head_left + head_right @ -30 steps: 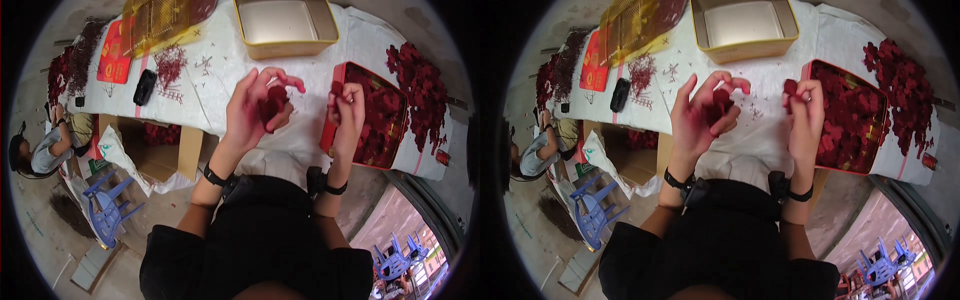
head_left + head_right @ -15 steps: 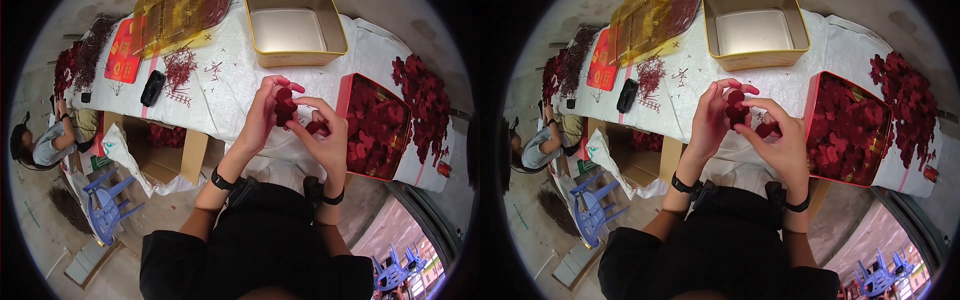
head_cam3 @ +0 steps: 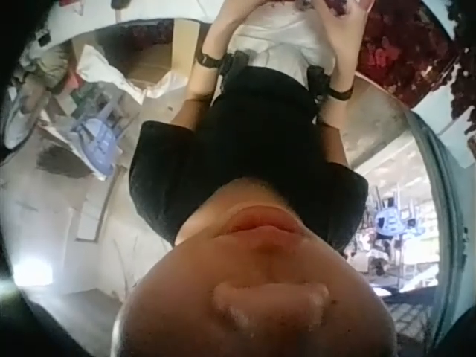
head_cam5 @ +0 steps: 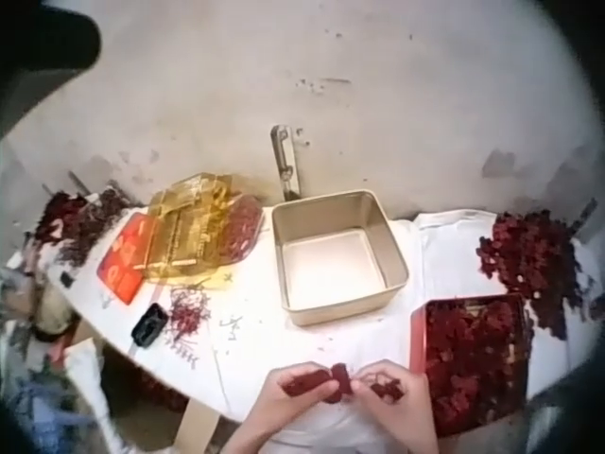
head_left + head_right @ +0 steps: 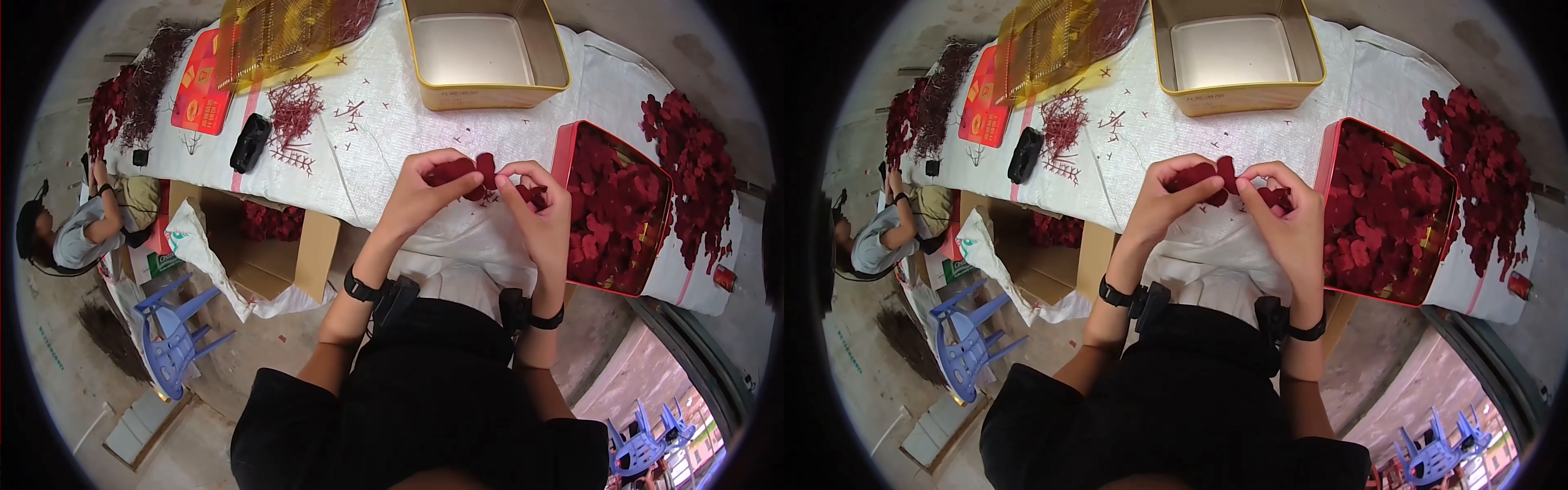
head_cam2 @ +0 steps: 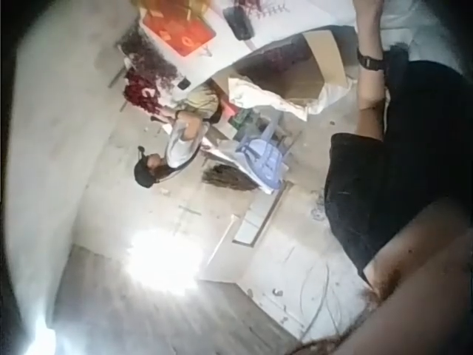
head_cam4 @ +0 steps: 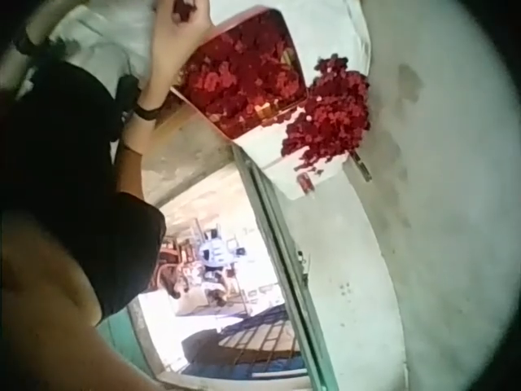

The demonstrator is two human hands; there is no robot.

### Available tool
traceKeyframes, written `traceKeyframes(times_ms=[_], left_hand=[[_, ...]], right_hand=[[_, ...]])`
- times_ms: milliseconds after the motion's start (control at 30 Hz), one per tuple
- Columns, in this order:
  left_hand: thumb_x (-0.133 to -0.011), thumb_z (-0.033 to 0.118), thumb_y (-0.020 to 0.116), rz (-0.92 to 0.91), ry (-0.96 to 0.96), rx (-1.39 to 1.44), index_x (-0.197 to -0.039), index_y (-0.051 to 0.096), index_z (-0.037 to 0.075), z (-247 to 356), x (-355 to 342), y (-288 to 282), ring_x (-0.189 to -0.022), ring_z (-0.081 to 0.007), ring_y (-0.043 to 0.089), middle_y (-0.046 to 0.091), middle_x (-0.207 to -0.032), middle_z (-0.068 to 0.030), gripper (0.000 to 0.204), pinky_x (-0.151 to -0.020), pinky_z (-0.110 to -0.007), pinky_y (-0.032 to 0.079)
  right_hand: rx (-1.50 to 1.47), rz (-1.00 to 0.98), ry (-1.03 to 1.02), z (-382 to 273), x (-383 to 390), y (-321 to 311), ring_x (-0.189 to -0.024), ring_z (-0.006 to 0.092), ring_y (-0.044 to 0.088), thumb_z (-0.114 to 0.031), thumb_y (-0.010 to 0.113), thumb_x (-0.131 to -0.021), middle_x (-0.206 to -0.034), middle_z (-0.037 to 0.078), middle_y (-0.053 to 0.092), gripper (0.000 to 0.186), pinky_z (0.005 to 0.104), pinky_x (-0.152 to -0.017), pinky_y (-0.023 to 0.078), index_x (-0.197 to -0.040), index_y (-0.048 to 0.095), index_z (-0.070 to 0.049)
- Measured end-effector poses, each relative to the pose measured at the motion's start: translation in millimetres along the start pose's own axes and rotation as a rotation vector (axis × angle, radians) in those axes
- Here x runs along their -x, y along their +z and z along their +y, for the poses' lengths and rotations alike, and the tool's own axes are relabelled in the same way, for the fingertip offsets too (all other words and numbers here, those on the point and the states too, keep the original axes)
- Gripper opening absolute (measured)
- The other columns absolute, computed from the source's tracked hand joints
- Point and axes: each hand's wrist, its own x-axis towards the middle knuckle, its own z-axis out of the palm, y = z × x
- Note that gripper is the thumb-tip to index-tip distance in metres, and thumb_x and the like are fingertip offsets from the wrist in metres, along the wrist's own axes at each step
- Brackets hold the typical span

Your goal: Packaging red artificial flower petals into decorative boxes.

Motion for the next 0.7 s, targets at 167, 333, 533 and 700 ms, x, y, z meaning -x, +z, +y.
traceKeyframes(times_ms=[167,333,533,700], left_hand=[[-0.081,0.005,0.067,0.246,0.016,-0.01,-0.093,0.065,0.0,9,-4,-10,-0.071,-0.0062,0.059,0.066,-0.081,-0.0028,0.013,-0.065,-0.02,0.047],[-0.084,0.008,0.065,0.387,0.102,-0.029,-0.095,0.065,0.0,17,-10,-18,-0.065,-0.0044,0.056,0.065,-0.08,-0.001,0.014,-0.06,-0.018,0.044],[-0.087,0.01,0.062,0.39,0.004,0.087,-0.096,0.064,0.001,9,4,-23,-0.054,0.0006,0.045,0.063,-0.076,0.003,0.013,-0.047,-0.016,0.034],[-0.088,0.011,0.06,0.375,-0.003,0.093,-0.094,0.065,0.003,4,-1,-23,-0.05,0.0021,0.037,0.06,-0.072,0.0058,0.012,-0.044,-0.016,0.025]], right_hand=[[-0.016,-0.057,0.132,8,-3,4,-0.056,0.0027,0.038,-0.004,0.054,-0.089,-0.064,-0.004,0.045,0.012,0.0188,-0.051,0.03,-0.095,0.065,-0.003],[0.014,-0.077,0.021,24,-6,19,-0.057,0.0056,0.043,-0.006,0.052,-0.091,-0.065,0.0,0.052,0.016,0.0216,-0.053,0.036,-0.099,0.065,-0.004],[0.272,-0.201,-0.12,38,-2,30,-0.053,0.0125,0.048,-0.013,0.059,-0.086,-0.063,0.006,0.056,0.016,0.0263,-0.054,0.041,-0.1,0.066,-0.009],[0.556,-0.285,-0.17,35,-2,45,-0.055,0.0214,0.056,-0.016,0.064,-0.081,-0.068,0.009,0.062,0.016,0.0308,-0.055,0.045,-0.097,0.067,-0.012]])
